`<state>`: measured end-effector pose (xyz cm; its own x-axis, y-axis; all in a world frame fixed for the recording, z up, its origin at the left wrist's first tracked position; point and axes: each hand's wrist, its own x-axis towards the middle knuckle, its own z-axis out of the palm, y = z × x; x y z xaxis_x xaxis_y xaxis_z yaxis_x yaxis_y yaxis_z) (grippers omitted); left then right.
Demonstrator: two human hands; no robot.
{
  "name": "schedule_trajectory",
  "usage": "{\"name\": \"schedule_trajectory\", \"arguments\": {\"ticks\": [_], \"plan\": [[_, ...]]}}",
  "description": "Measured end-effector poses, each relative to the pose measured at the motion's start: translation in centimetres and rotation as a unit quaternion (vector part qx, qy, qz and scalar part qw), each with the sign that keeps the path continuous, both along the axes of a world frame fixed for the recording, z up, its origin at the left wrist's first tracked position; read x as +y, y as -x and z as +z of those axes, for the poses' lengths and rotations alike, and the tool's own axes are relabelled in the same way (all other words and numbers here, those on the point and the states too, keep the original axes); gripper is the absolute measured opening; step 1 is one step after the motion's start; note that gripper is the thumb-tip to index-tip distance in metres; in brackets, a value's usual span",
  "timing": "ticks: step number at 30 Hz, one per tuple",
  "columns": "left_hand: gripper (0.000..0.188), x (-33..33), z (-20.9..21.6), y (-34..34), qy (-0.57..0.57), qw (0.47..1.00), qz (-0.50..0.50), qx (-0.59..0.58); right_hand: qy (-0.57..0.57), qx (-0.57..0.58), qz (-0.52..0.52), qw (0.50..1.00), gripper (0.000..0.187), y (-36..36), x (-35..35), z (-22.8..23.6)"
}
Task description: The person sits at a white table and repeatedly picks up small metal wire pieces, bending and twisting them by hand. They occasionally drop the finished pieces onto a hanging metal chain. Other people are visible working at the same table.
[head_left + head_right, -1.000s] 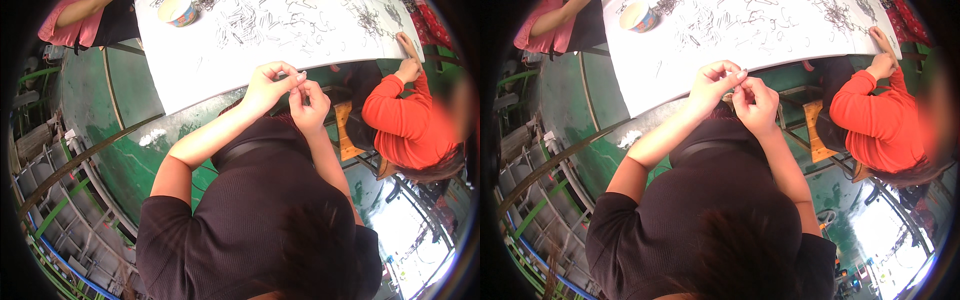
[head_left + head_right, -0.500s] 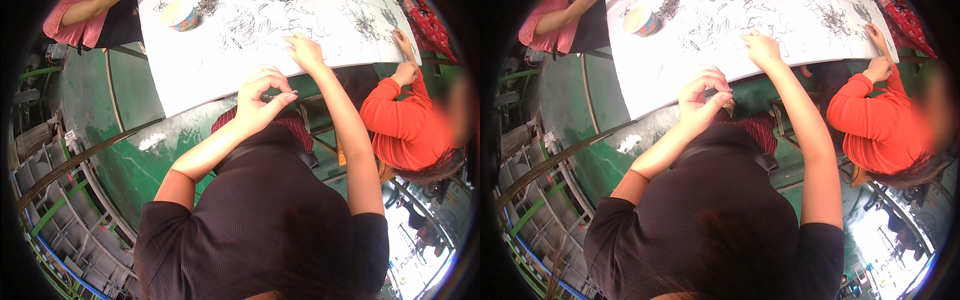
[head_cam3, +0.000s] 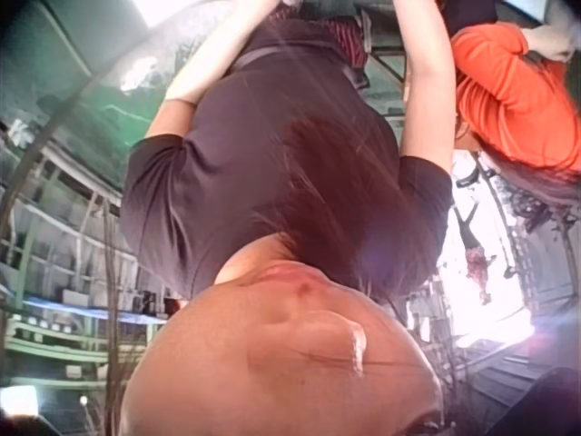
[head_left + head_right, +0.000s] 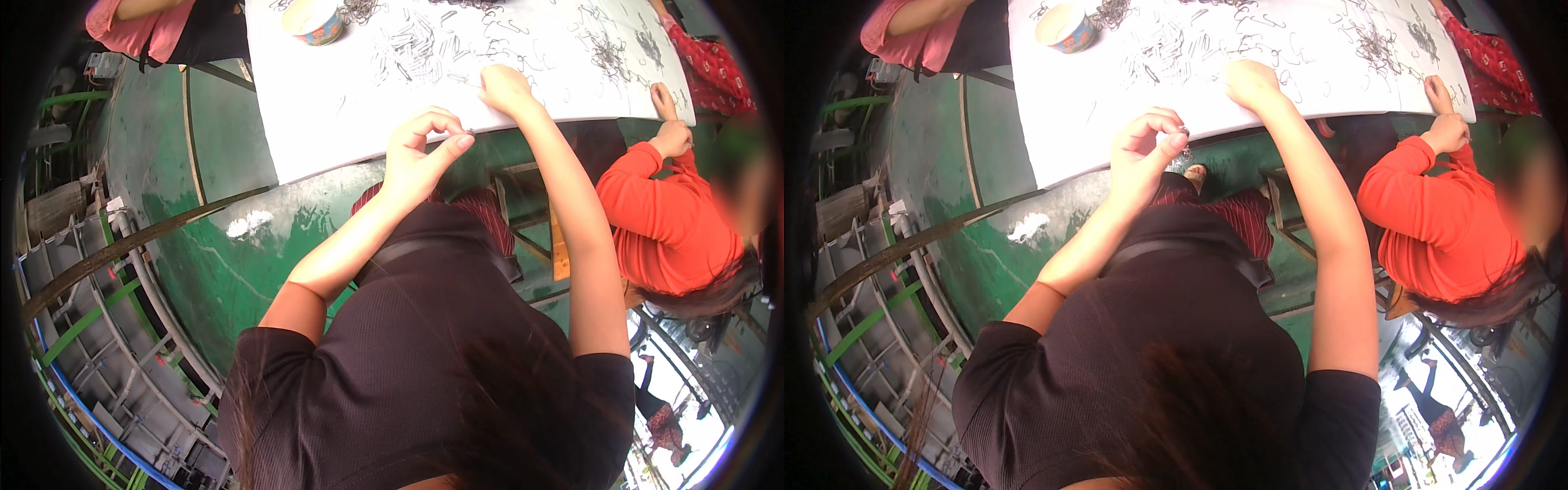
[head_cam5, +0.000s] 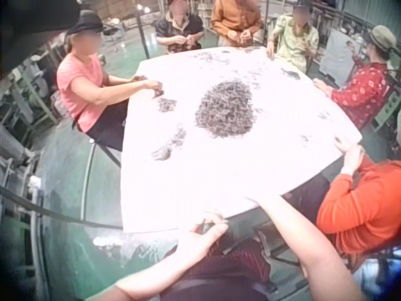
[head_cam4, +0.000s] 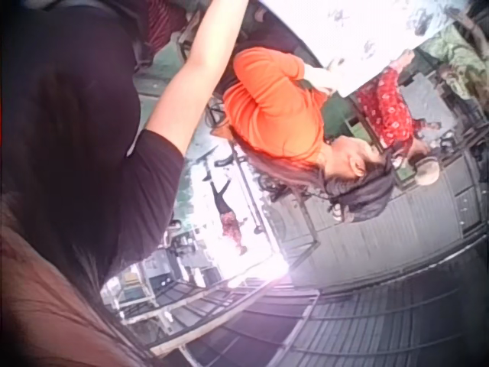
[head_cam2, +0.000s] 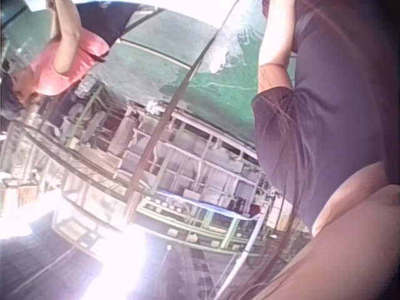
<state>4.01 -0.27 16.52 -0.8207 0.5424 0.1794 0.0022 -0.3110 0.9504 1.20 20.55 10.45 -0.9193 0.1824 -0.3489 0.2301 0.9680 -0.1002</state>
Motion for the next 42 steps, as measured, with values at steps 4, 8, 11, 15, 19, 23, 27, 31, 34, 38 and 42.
{"name": "schedule_trajectory", "arguments": {"ticks": [4,8,11,15,19,23,27,31,34,38,42], "plan": [[0.008,-0.6,-0.3,0.4,0.004,0.997,0.018,-0.070,0.074,0.135,-0.015,0.988,0.014,-1.0,0.6,-1.8],[0.008,-0.7,-0.3,0.6,0.013,0.998,0.027,-0.062,-0.017,0.127,-0.018,0.992,0.013,-0.3,-0.6,-3.0],[0.008,-0.5,-0.1,0.5,0.011,0.997,0.019,-0.072,-0.064,0.135,0.049,0.988,0.013,0.0,-1.2,-3.7],[0.008,-0.8,-0.7,0.3,-0.030,0.998,0.058,0.004,-0.022,0.091,-0.005,0.996,0.014,0.0,0.8,-1.7],[0.009,-1.5,-0.5,0.4,-0.027,0.994,0.087,0.061,0.094,0.156,-0.054,0.982,0.021,-1.8,2.6,-0.4],[0.009,-1.2,-0.5,0.4,-0.002,0.992,0.096,0.086,0.205,0.224,-0.037,0.952,0.032,-2.0,1.5,-1.6],[0.010,-1.2,-0.2,0.4,0.019,0.980,0.068,0.184,0.074,0.180,-0.079,0.978,0.039,-0.5,-0.7,-3.3],[0.010,-1.1,-0.3,0.2,0.002,0.988,0.068,0.135,0.148,0.171,-0.112,0.968,0.032,-0.4,-0.4,-3.6],[0.010,-1.2,-0.5,0.4,-0.007,0.990,0.075,0.122,0.336,0.176,-0.210,0.901,0.021,-2.6,-0.3,-1.5],[0.008,-1.0,-0.8,0.4,-0.018,0.998,0.060,0.011,0.701,0.181,-0.290,0.626,0.009,-6.8,-2.7,2.7],[0.005,-0.8,-0.4,0.5,-0.002,0.991,0.028,-0.134,0.808,0.132,-0.203,0.536,0.012,-9.6,-6.9,6.5]]}}
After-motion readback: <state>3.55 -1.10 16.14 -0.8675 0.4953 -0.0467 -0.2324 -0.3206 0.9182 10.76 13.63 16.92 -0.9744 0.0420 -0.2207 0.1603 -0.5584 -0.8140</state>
